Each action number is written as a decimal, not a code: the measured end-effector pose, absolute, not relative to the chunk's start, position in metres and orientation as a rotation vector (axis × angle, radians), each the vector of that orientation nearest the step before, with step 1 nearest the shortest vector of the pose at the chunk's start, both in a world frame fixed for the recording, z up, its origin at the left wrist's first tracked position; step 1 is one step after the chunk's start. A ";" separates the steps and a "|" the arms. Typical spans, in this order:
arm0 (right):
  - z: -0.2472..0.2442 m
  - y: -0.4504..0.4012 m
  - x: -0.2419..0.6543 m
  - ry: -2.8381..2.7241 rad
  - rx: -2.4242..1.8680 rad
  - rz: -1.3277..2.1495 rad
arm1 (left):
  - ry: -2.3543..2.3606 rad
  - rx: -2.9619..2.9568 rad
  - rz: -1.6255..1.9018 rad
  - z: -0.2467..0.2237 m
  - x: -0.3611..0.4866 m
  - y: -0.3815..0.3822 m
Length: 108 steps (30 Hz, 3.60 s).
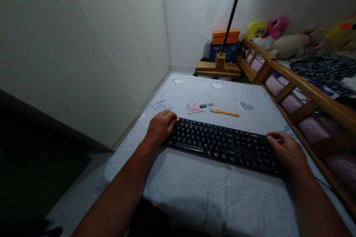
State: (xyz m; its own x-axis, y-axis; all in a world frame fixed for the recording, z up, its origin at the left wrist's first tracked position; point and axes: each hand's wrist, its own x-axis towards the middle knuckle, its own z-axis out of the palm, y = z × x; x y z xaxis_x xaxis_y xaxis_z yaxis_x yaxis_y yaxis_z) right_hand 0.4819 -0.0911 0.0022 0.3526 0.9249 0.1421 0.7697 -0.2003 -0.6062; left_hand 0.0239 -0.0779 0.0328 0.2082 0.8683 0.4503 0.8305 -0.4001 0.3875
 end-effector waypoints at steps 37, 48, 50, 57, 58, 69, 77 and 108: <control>-0.001 -0.091 0.484 -1.499 -1.998 0.302 | 1.528 2.444 0.777 0.033 0.019 -0.076; 0.001 -0.091 0.483 -1.509 -2.000 0.313 | 1.853 2.395 0.811 0.032 0.008 -0.073; 0.000 -0.091 0.484 -1.506 -1.988 0.303 | 1.852 2.388 0.853 0.033 0.009 -0.074; -0.001 -0.091 0.484 -1.512 -1.987 0.295 | 1.540 2.417 0.954 0.032 0.030 -0.079; -0.001 -0.091 0.484 -1.514 -1.980 0.283 | 1.495 2.427 0.949 0.032 0.033 -0.080; 0.000 -0.091 0.483 -1.474 -2.004 0.340 | 1.493 2.481 0.787 0.032 0.035 -0.080; 0.000 -0.092 0.484 -1.483 -1.999 0.349 | 1.665 2.483 0.746 0.032 0.027 -0.078; 0.002 -0.091 0.481 -1.512 -2.005 0.281 | 1.610 2.453 0.734 0.033 0.033 -0.079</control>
State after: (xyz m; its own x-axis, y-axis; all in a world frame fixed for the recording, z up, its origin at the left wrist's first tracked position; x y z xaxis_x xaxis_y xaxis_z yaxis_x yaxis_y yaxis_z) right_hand 0.4807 -0.0912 0.0025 0.3272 0.9267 0.1848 0.7985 -0.1666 -0.5785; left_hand 0.0327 -0.0792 0.0332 0.3178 0.8888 0.3301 0.8324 -0.4282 0.3517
